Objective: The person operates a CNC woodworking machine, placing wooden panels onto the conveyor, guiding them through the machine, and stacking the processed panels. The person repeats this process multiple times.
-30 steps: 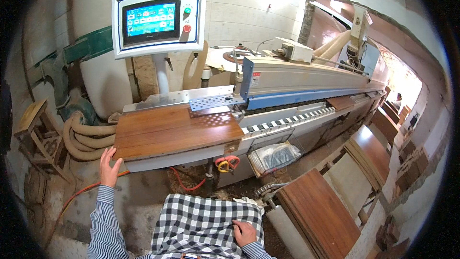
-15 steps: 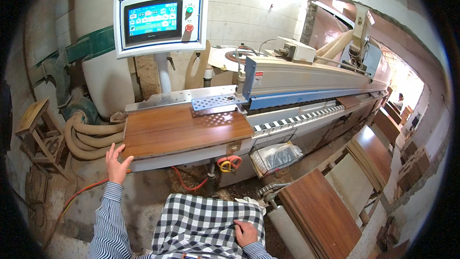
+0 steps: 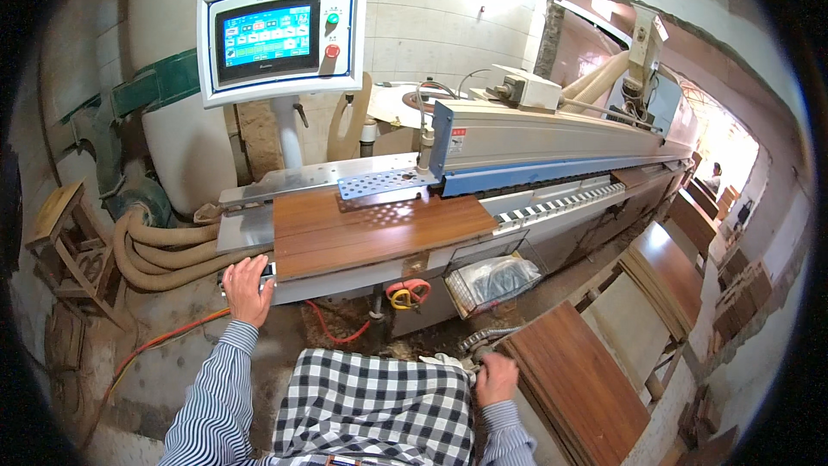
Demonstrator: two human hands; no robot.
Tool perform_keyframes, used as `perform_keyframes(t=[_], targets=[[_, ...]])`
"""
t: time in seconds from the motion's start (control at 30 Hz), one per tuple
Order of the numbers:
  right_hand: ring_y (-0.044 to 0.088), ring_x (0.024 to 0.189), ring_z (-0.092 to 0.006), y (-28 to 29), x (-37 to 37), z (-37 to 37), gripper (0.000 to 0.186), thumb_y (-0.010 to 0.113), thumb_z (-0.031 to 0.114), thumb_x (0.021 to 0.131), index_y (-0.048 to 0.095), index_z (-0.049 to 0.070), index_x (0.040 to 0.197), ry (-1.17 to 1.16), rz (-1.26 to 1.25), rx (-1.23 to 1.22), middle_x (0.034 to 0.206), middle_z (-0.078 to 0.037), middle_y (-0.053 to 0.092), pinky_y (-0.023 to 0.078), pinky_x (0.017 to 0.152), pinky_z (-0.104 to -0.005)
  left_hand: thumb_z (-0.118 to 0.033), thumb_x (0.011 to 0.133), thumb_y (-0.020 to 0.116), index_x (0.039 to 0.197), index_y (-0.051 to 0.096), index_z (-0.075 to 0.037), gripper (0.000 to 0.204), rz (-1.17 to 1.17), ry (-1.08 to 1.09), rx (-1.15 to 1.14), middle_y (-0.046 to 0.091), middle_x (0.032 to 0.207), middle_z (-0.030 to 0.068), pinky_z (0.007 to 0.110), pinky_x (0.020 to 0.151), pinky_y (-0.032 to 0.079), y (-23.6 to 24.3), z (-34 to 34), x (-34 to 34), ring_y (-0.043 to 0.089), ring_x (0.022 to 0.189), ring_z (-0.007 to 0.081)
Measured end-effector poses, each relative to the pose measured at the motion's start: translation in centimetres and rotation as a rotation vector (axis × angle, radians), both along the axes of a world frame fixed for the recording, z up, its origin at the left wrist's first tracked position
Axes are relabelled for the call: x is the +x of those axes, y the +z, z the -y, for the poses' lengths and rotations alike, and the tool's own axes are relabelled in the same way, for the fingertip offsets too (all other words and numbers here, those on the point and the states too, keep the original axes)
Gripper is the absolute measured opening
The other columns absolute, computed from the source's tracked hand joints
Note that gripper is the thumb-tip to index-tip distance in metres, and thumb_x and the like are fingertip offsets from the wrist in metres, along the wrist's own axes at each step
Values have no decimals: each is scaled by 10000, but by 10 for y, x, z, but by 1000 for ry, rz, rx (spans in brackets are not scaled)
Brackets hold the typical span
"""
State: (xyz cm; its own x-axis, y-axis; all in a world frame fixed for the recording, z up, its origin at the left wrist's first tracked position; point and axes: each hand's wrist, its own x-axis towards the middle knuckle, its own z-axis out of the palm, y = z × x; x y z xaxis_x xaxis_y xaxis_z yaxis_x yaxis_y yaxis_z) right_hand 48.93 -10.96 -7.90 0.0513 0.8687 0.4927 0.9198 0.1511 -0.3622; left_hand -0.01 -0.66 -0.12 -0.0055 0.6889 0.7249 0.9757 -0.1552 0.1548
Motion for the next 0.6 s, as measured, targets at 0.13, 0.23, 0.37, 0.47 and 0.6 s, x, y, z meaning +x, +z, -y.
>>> perform_keyframes(t=[0.13,0.23,0.37,0.47,0.6], targets=[[462,1188,-339,7,48,-37,517,653,78,712,545,62,1218,-146,407,-35,1280,-135,532,360,1003,-457,-296,849,626,1252,556,-125,443,-11,29,33,574,1256,33,451,1068,256,-4,-3,2,461,1210,233],[472,1188,-319,2,63,-45,474,620,63,734,555,62,1204,-69,443,-113,1272,-111,547,354,1011,-457,-292,846,632,1245,559,-124,439,-10,33,43,574,1254,32,448,1065,259,-6,-5,2,465,1206,231],[525,1127,-319,-3,62,-41,396,582,40,724,592,48,1120,-29,395,-42,1172,-120,605,400,982,-425,-283,840,642,1240,561,-121,438,-10,37,48,574,1251,31,444,1062,264,-5,-3,2,474,1196,232],[554,1073,-318,-7,53,-17,368,582,38,735,606,45,1102,-38,329,38,1114,-122,628,438,935,-415,-280,836,648,1237,563,-118,441,-6,40,55,577,1244,33,442,1061,266,-6,-3,2,475,1193,232],[584,997,-331,9,31,27,335,597,53,734,622,38,1068,-19,275,124,1048,-133,647,468,887,-424,-281,837,647,1239,563,-115,443,6,43,57,581,1238,36,444,1063,265,-6,-3,3,469,1199,230]])
